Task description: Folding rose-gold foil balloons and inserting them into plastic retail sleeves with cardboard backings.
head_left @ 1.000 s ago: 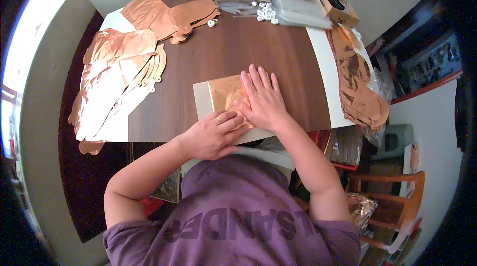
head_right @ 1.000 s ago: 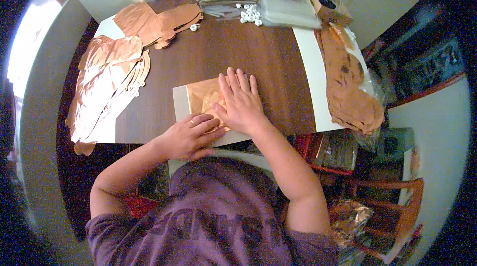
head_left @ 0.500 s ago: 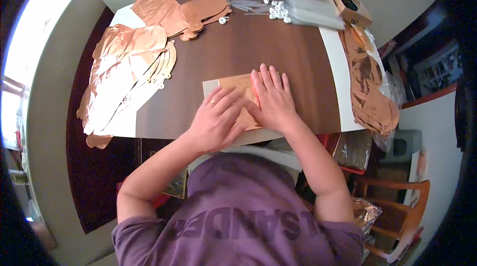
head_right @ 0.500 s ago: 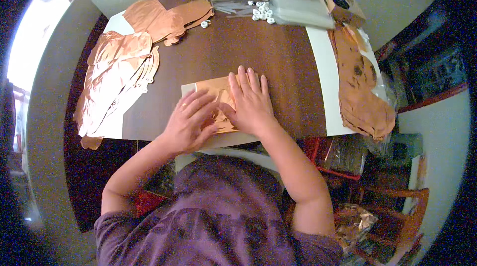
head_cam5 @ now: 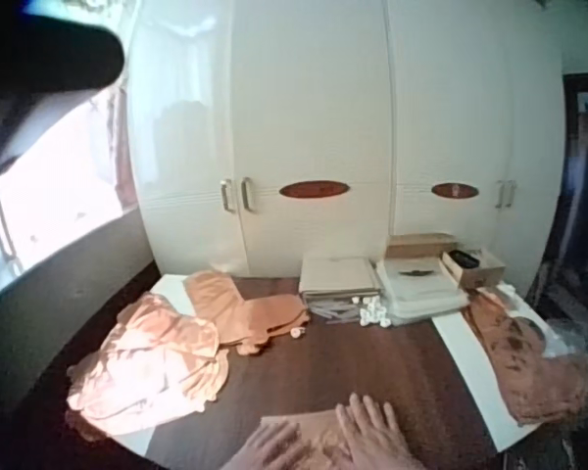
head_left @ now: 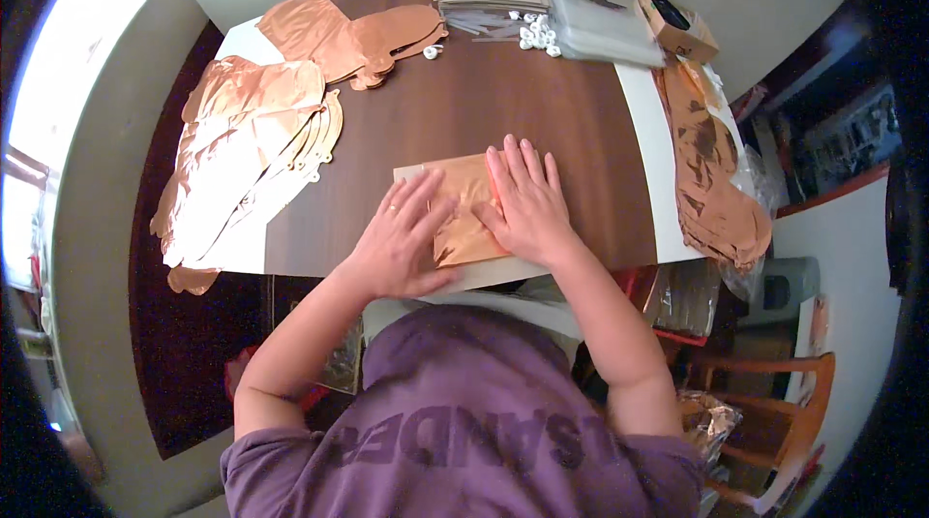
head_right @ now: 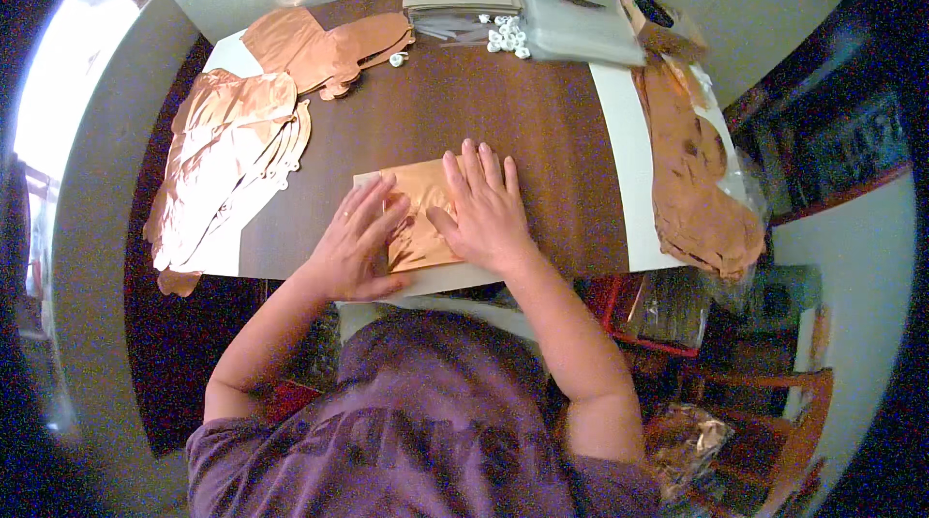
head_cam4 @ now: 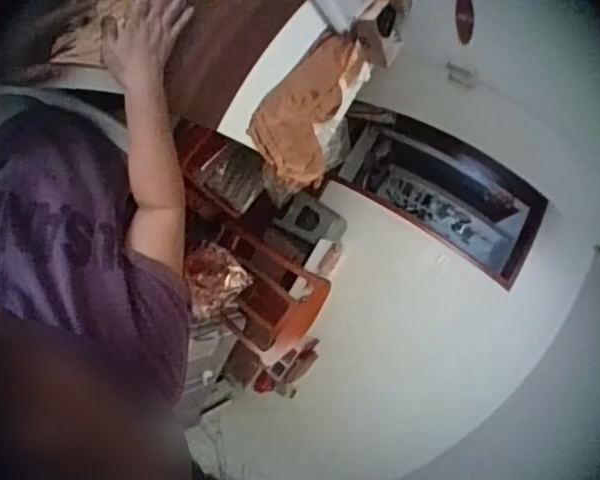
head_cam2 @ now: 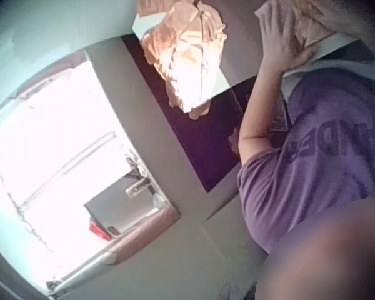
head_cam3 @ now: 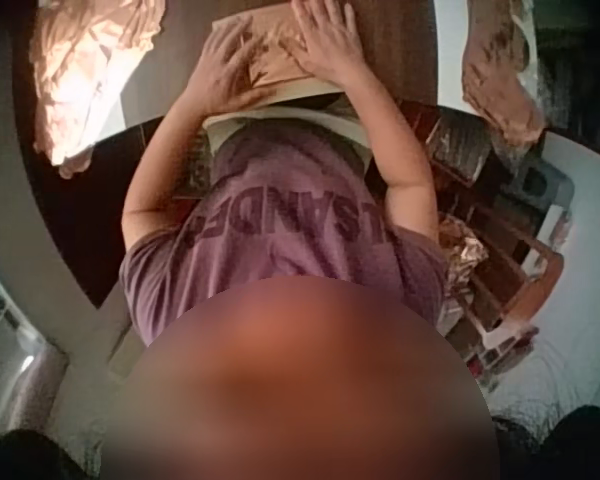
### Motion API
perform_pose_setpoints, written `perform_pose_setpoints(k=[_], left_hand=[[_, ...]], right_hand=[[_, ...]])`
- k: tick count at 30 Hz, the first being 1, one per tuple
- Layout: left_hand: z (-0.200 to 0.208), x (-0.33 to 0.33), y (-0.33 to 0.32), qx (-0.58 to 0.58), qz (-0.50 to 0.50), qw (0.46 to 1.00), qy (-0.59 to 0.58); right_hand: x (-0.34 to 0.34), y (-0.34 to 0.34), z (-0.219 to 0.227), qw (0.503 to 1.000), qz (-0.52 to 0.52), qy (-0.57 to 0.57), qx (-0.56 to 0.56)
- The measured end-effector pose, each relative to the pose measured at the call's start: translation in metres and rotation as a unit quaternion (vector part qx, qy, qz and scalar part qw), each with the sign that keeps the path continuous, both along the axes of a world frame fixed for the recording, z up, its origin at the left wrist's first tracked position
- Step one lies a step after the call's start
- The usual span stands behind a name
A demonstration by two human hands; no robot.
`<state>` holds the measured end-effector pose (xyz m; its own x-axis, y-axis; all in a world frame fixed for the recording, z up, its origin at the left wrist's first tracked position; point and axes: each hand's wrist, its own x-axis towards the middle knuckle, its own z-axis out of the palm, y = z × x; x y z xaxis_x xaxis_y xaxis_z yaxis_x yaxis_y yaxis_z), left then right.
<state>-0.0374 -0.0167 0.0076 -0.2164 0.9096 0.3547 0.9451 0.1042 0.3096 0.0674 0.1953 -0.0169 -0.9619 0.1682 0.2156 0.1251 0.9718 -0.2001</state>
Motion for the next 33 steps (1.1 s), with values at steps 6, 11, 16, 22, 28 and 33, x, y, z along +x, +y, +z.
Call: perform_pose_setpoints(k=[6, 11, 16, 22, 28, 33], left_hand=[[-0.007, 0.001, -0.004, 0.024, -0.117, 0.977, 0.177], [0.008, 0.0, 0.011, 0.002, -0.14, 0.975, 0.17], [-0.018, -0.014, 0.005, 0.014, -0.098, 0.994, 0.053], [-0.005, -0.002, 0.005, 0.084, -0.159, 0.984, 0.013], [0.004, -0.003, 0.005, 0.078, -0.154, 0.985, -0.014], [0.007, -0.01, 0.001, 0.1, -0.107, 0.989, -0.019]], right_hand=[[-0.003, 0.001, 0.002, 0.999, -0.003, -0.037, -0.009], [-0.003, 0.017, 0.006, 0.99, -0.001, -0.024, -0.136], [0.053, 0.017, 0.023, 0.901, -0.118, 0.211, -0.361], [0.166, -0.014, 0.007, 0.79, -0.22, -0.033, -0.572], [0.155, -0.025, 0.023, 0.665, -0.202, -0.034, -0.718], [0.221, 0.073, 0.082, 0.76, -0.263, -0.023, -0.593]])
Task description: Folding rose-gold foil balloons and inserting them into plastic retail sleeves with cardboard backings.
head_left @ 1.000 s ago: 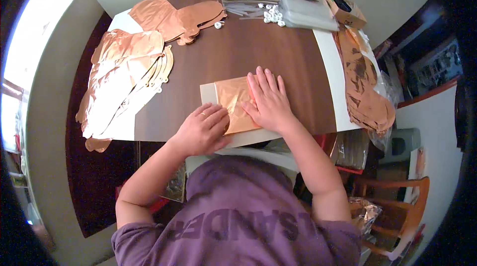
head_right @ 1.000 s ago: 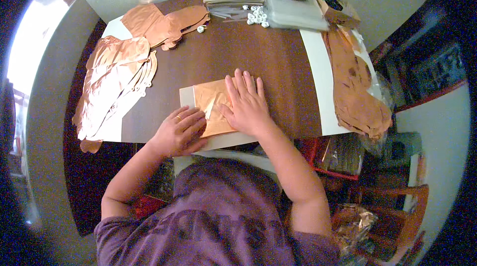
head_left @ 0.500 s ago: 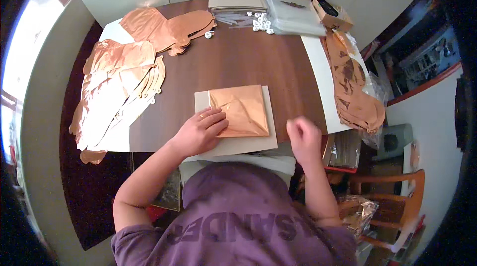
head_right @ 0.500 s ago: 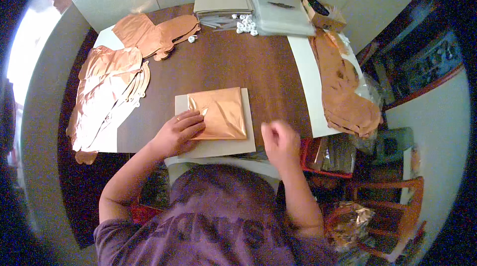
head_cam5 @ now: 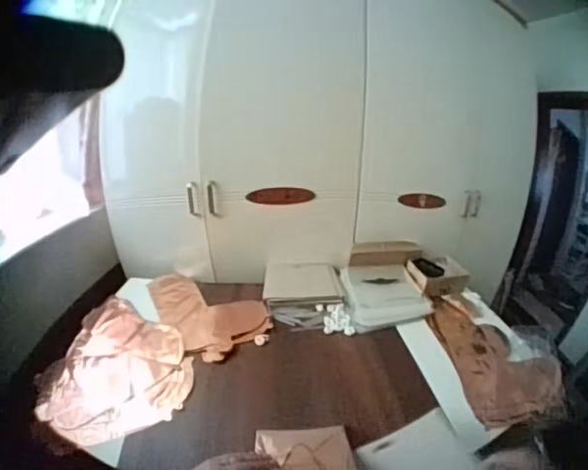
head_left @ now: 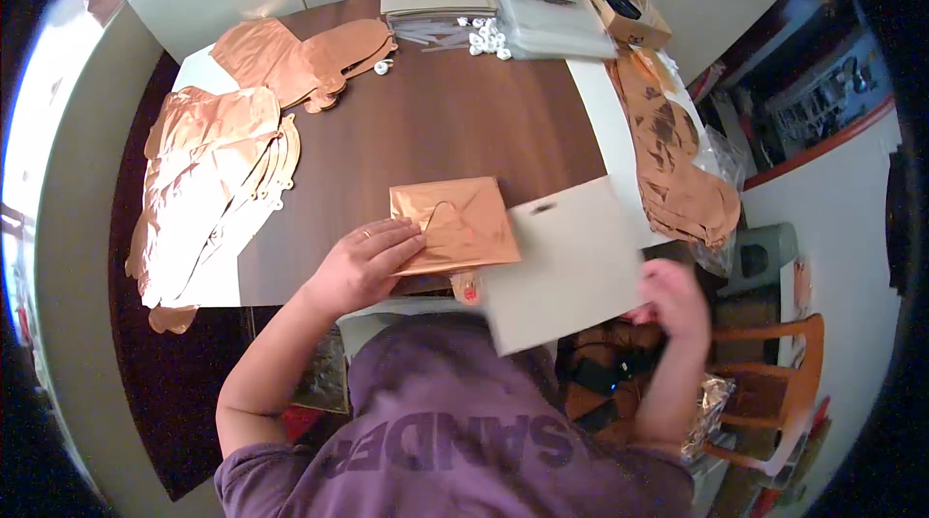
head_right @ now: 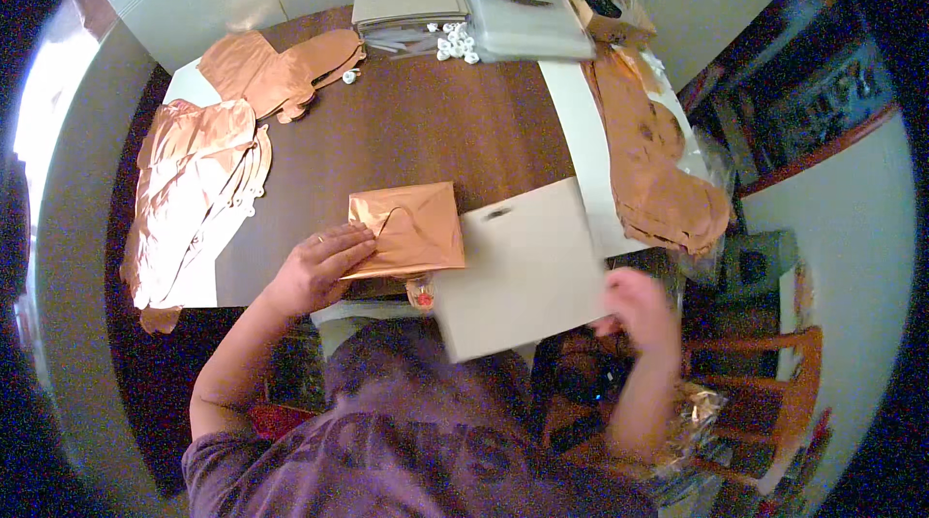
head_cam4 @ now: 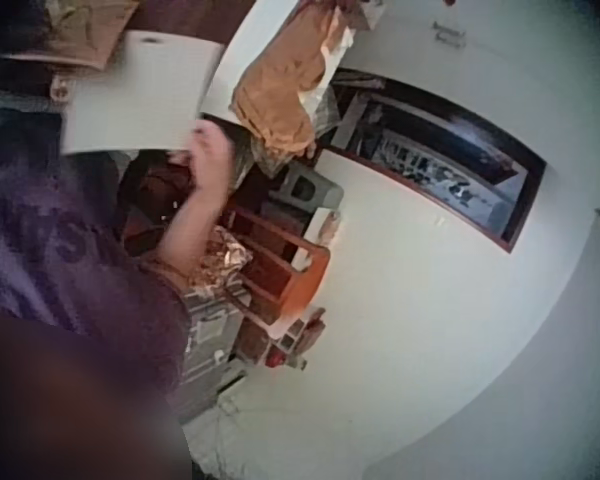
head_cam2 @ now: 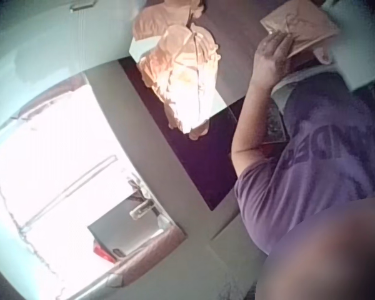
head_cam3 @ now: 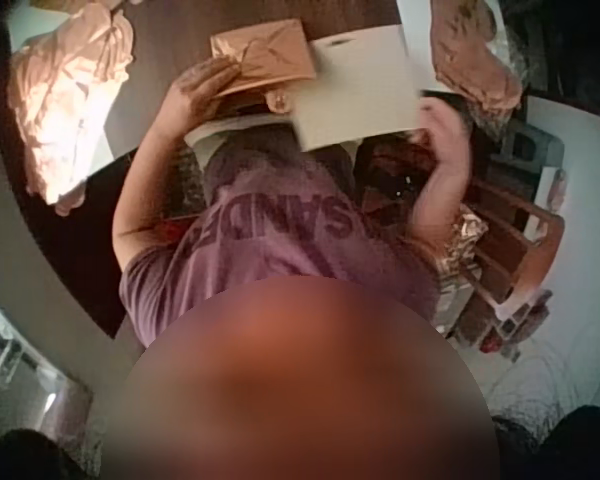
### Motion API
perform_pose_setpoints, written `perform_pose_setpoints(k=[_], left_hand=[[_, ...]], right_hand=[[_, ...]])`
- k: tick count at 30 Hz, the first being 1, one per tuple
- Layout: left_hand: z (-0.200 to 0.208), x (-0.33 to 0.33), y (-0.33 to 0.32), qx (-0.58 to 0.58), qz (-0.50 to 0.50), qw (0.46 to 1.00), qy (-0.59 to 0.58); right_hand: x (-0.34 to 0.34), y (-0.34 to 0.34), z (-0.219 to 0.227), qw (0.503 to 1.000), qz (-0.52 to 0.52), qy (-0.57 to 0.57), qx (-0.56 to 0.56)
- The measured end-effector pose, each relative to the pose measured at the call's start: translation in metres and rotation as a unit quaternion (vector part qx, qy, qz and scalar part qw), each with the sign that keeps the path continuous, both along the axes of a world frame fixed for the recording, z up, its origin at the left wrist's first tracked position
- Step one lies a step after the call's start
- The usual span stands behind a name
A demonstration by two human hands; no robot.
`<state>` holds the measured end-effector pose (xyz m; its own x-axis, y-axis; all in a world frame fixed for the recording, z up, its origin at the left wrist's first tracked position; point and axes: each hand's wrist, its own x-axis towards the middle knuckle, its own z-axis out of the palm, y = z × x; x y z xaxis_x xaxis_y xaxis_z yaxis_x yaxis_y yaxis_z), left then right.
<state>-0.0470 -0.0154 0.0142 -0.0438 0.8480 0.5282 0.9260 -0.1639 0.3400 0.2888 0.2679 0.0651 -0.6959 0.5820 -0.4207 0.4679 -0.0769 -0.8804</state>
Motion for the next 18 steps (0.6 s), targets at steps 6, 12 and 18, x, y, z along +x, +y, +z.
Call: perform_pose_setpoints(k=[6, 12, 18], left_hand=[[-0.014, 0.004, 0.006, 0.013, -0.037, 0.998, 0.054], [-0.007, 0.005, 0.008, 0.03, -0.023, 0.994, 0.099], [-0.005, -0.002, 0.014, 0.003, -0.013, 0.997, 0.081]], right_hand=[[-0.036, 0.056, -0.008, 0.975, -0.134, 0.03, 0.172], [-0.135, -0.003, -0.034, 0.989, 0.097, -0.075, 0.085], [-0.152, -0.02, -0.024, 0.96, 0.245, -0.136, 0.012]])
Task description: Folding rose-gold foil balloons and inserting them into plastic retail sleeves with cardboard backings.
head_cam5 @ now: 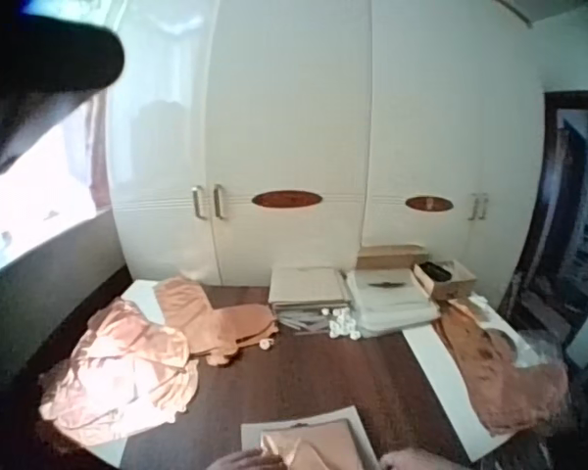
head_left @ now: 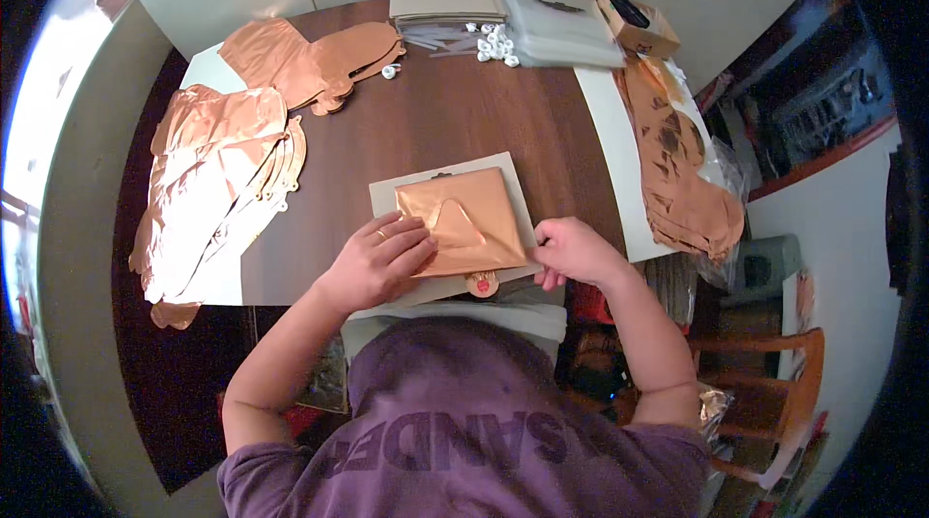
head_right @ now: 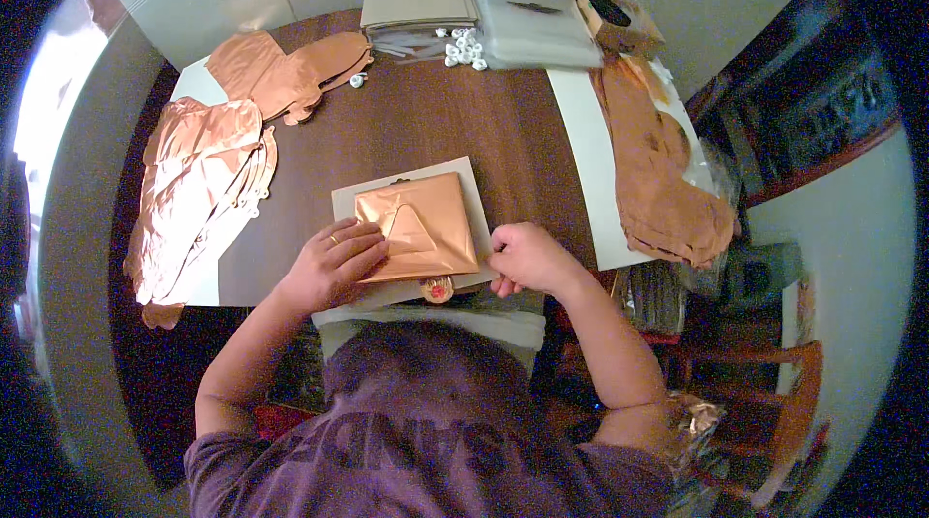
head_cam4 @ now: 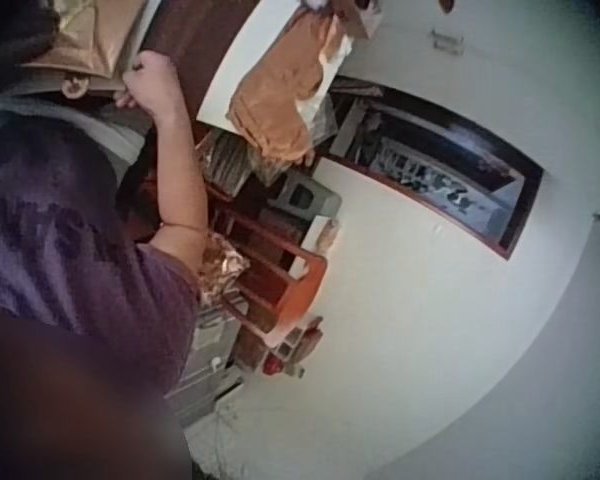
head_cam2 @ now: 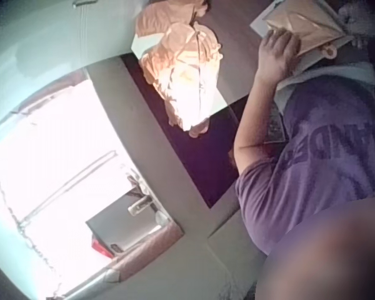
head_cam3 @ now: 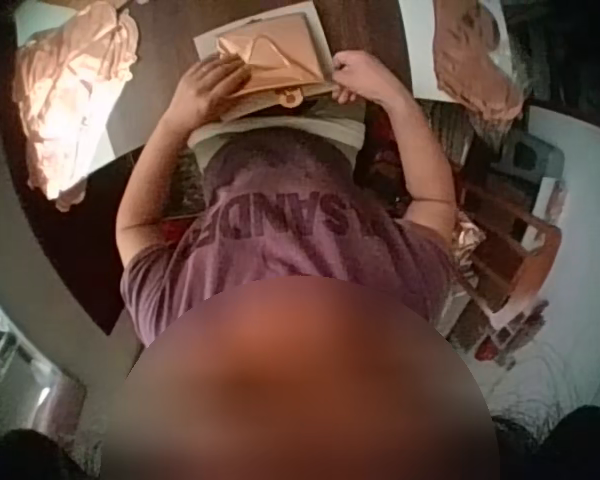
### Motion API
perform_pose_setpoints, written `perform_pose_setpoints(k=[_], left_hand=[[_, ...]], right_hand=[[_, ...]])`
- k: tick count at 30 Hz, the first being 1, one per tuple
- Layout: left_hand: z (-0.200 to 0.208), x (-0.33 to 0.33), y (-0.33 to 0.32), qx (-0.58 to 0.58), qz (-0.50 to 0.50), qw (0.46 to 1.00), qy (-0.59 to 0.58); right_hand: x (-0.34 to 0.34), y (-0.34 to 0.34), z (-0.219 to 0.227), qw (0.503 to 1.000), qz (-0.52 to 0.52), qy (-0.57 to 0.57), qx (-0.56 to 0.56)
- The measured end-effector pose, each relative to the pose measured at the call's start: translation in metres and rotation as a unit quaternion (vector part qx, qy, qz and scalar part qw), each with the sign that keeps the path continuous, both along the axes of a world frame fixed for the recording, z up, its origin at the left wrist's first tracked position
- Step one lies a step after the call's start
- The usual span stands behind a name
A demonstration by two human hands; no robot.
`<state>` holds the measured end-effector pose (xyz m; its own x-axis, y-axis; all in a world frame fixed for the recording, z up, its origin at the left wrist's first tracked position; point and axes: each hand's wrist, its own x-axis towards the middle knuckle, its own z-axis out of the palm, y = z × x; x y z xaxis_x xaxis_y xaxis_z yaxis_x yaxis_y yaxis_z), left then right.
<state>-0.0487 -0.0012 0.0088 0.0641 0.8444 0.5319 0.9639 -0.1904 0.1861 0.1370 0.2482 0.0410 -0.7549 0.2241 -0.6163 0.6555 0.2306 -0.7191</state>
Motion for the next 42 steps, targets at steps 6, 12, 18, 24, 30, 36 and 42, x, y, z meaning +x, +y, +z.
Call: perform_pose_setpoints(k=[6, 12, 18, 24, 30, 36, 42], left_hand=[[-0.012, -0.008, 0.003, -0.033, -0.002, 0.997, -0.065], [-0.009, -0.01, 0.01, -0.057, -0.019, 0.996, -0.068], [-0.009, -0.004, 0.001, -0.072, -0.007, 0.996, -0.055], [-0.014, -0.005, 0.001, -0.067, 0.004, 0.997, -0.028], [-0.014, -0.005, 0.001, -0.052, -0.012, 0.998, -0.042], [-0.017, -0.004, -0.003, -0.069, -0.014, 0.996, -0.06], [-0.005, -0.013, -0.001, -0.051, -0.017, 0.986, -0.159]], right_hand=[[-0.037, 0.005, 0.012, 0.856, 0.025, 0.187, 0.482], [-0.096, 0.014, -0.048, 0.733, 0.205, 0.376, 0.528], [-0.09, 0.002, -0.037, 0.743, 0.194, 0.421, 0.483], [-0.161, 0.094, -0.043, 0.803, -0.06, 0.384, 0.452], [-0.201, 0.136, -0.054, 0.798, -0.079, 0.319, 0.505], [-0.138, 0.095, -0.035, 0.856, 0.028, 0.249, 0.452], [-0.015, 0.037, 0.027, 0.927, 0.037, 0.277, 0.25]])
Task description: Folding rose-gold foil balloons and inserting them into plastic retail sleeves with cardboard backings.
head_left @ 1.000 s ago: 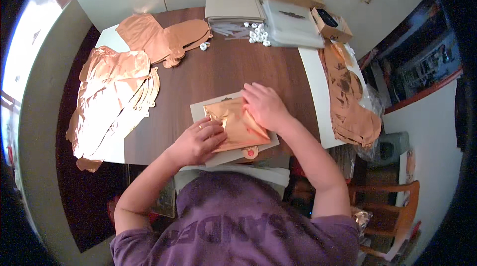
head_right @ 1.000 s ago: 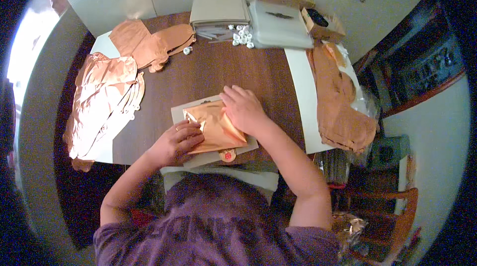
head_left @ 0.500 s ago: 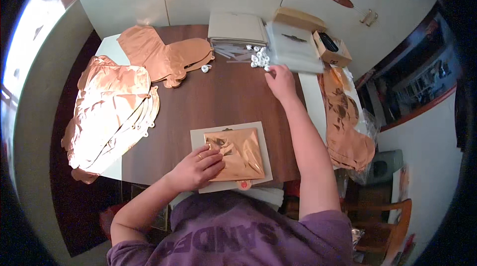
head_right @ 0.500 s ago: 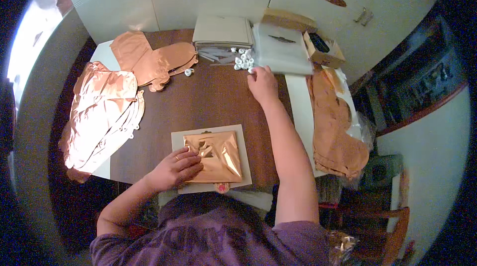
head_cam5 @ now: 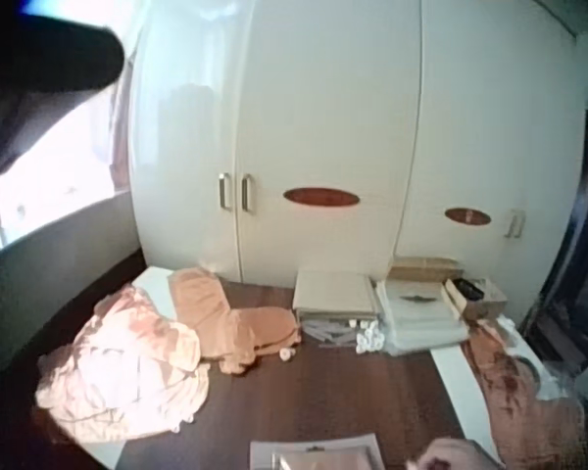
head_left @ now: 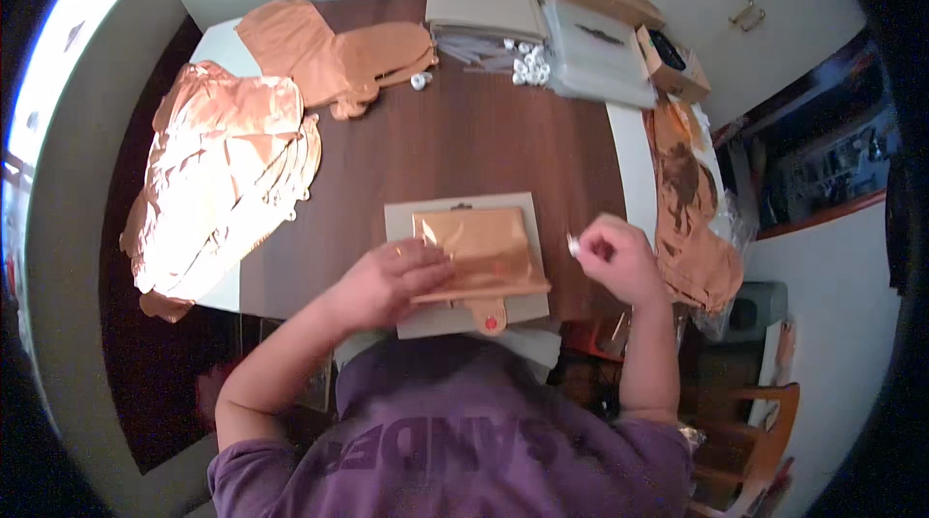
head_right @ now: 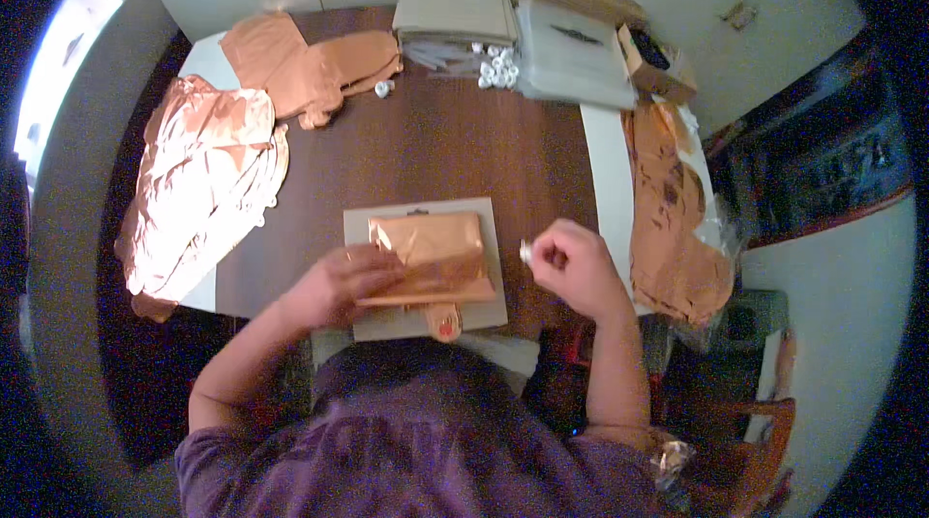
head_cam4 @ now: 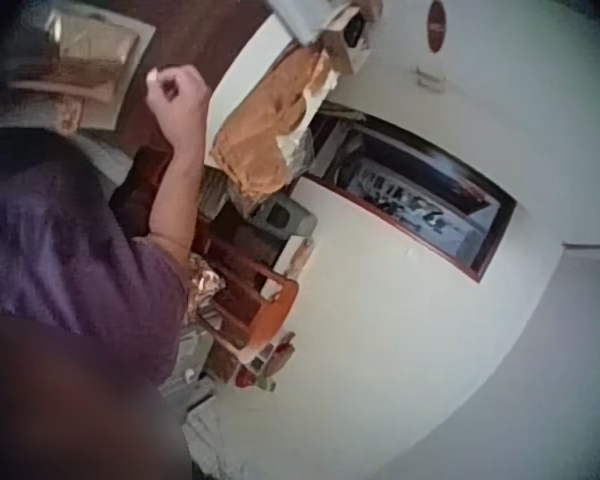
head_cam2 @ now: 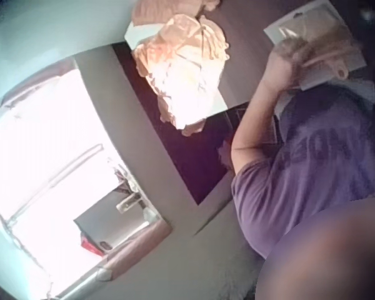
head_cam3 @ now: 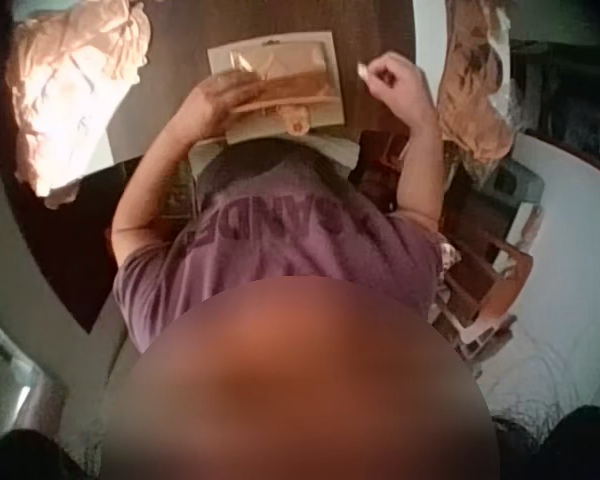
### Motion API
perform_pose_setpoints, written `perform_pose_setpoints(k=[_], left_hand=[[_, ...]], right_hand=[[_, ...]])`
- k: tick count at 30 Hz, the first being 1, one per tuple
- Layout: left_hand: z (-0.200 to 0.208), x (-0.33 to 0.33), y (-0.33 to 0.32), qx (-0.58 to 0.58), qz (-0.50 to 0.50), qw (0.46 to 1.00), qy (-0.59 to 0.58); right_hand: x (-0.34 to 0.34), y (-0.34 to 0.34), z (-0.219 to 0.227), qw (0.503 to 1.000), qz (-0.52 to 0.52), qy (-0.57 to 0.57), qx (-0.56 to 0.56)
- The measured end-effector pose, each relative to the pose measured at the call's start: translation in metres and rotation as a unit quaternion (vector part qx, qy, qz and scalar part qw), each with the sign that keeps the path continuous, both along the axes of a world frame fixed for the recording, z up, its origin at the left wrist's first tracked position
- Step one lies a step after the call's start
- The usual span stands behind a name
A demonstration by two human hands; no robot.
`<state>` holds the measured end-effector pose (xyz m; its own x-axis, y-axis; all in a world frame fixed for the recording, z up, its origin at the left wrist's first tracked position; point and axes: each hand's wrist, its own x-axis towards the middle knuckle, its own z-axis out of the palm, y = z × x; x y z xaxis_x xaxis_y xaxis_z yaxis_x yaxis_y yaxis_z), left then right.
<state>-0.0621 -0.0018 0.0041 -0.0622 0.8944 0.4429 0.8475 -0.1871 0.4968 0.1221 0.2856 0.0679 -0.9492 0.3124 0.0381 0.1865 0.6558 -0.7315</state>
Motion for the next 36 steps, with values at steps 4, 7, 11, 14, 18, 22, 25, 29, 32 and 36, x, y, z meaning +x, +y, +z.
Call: perform_pose_setpoints(k=[4, 7, 11, 14, 18, 22, 25, 29, 32, 36], left_hand=[[0.024, -0.006, 0.008, -0.006, 0.026, 0.998, -0.056], [0.034, -0.003, 0.013, -0.021, 0.035, 0.998, -0.046], [0.043, 0.01, 0.008, -0.027, 0.053, 0.997, -0.052], [0.043, 0.015, 0.006, -0.011, 0.061, 0.997, -0.054], [0.05, 0.017, 0.007, -0.026, 0.075, 0.995, -0.058], [0.053, 0.015, 0.004, -0.068, 0.078, 0.992, -0.067], [0.048, 0.013, 0.005, -0.052, 0.075, 0.993, -0.079], [0.034, 0.011, 0.01, -0.008, 0.046, 0.997, -0.06], [0.025, 0.013, 0.007, 0.018, 0.004, 1.0, 0.009], [0.007, 0.013, 0.011, 0.017, -0.044, 0.988, 0.149]], right_hand=[[0.037, -0.056, 0.011, 0.979, 0.193, -0.012, -0.057], [0.02, -0.085, -0.02, 0.975, 0.117, 0.107, 0.155], [0.025, -0.096, -0.033, 0.97, 0.106, 0.06, 0.21], [0.039, -0.099, -0.034, 0.967, 0.165, 0.037, 0.19], [0.042, -0.091, -0.068, 0.952, 0.145, 0.094, 0.252], [0.023, -0.08, -0.066, 0.975, 0.123, 0.134, 0.125], [-0.006, -0.08, -0.059, 0.996, 0.037, 0.056, 0.061], [-0.031, -0.085, -0.066, 0.974, -0.091, -0.131, 0.159], [-0.036, -0.095, -0.055, 0.95, -0.159, -0.103, 0.247], [-0.008, -0.08, -0.077, 0.93, -0.18, 0.024, 0.32]])
